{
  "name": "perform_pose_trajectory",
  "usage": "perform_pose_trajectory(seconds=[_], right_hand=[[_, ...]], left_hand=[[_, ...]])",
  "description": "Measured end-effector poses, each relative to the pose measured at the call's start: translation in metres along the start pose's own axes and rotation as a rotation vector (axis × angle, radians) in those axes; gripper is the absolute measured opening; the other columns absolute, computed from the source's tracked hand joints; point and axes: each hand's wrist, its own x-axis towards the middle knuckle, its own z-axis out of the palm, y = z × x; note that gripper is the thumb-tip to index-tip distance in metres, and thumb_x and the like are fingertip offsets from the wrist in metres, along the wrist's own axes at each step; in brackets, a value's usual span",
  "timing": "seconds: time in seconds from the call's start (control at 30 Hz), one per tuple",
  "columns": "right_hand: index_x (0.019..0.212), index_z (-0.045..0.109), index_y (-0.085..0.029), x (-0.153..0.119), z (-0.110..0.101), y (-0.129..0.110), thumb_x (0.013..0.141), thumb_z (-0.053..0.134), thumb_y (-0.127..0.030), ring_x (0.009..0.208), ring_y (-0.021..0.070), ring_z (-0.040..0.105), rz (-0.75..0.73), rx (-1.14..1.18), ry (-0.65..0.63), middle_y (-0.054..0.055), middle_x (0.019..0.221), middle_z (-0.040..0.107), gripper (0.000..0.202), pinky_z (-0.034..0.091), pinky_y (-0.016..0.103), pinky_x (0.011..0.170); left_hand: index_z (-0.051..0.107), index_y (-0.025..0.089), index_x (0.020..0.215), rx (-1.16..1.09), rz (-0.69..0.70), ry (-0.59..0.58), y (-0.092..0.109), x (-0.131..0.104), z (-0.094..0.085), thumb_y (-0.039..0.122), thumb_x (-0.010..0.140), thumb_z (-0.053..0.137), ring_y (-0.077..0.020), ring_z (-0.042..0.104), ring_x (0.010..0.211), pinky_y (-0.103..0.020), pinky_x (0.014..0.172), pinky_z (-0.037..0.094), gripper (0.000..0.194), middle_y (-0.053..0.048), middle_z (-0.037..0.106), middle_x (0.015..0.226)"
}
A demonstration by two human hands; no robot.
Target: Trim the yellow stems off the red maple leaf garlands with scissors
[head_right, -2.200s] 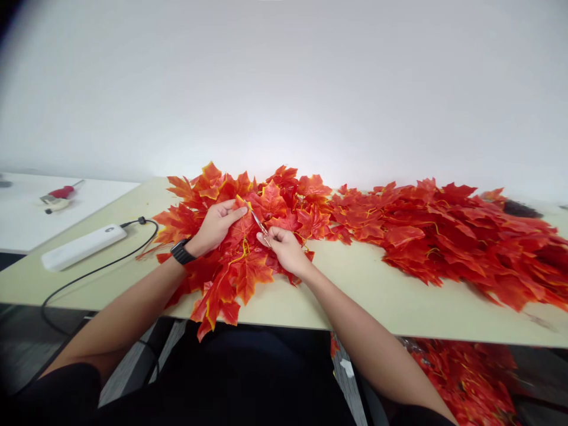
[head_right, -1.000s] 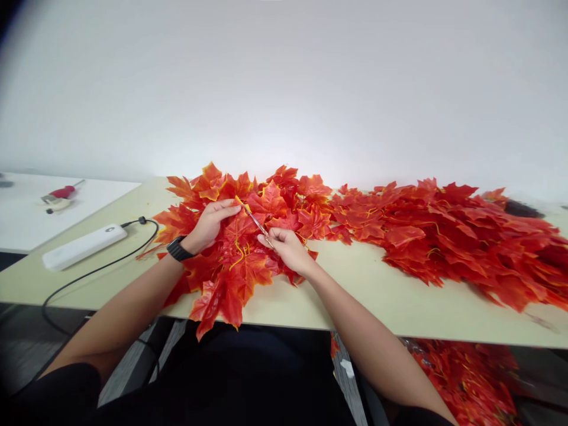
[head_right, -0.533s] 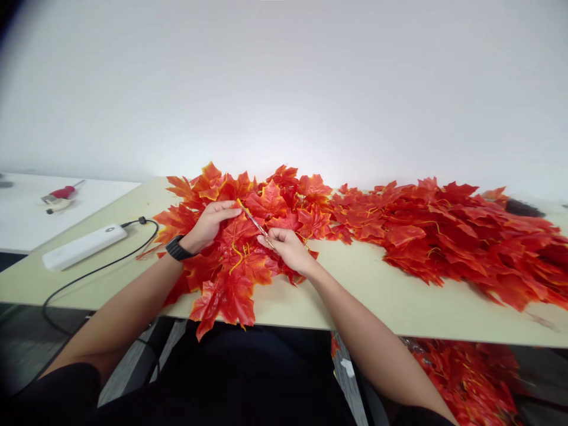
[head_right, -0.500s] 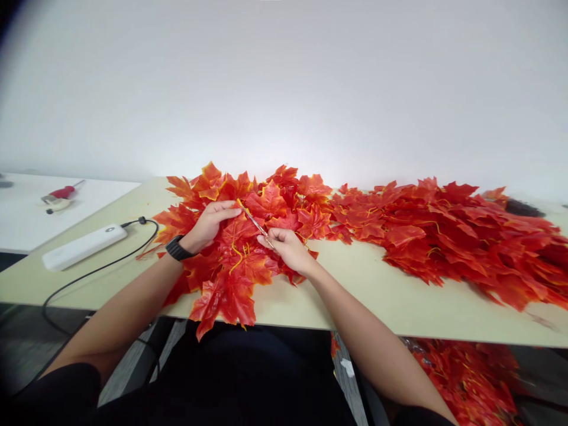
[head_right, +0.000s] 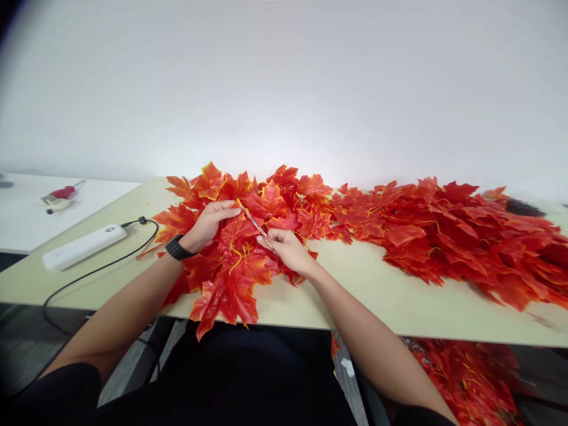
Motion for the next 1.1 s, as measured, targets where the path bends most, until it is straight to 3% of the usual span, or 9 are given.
perform_pose_trajectory(seconds=[0.27,0.63,1.1], right_hand=[[0.065,0.036,-0.02,0.0005,-0.0005,-0.0005,0.08,0.078,-0.067,0.056,0.0065,0.024,-0.028,-0.03,0.013,-0.006,0.061,0.032,0.065,0.017,0.027,0.056],[0.065,0.036,-0.02,-0.0006,0.0014,-0.0036,0.078,0.079,-0.068,0.055,0.0063,0.025,-0.004,0.001,0.021,-0.007,0.06,0.033,0.066,0.017,0.028,0.056],[0.065,0.034,-0.02,-0.0007,0.0014,-0.0031,0.08,0.078,-0.067,0.057,0.0069,0.024,-0.016,-0.028,0.02,-0.006,0.061,0.032,0.066,0.016,0.028,0.056]], left_hand=[[0.077,0.013,0.08,0.022,0.003,-0.038,-0.0044,0.0009,-0.0022,0.039,0.071,0.088,-0.0141,0.065,0.066,-0.026,0.069,0.052,0.03,-0.004,0.076,0.079],[0.081,0.015,0.088,-0.015,0.035,0.01,-0.0065,0.0019,0.002,0.044,0.072,0.09,-0.0157,0.069,0.078,-0.027,0.079,0.053,0.035,-0.005,0.08,0.091],[0.08,0.015,0.079,-0.004,0.033,-0.001,-0.0056,0.0025,0.0023,0.042,0.071,0.09,-0.0129,0.064,0.07,-0.024,0.071,0.049,0.03,-0.002,0.076,0.081]])
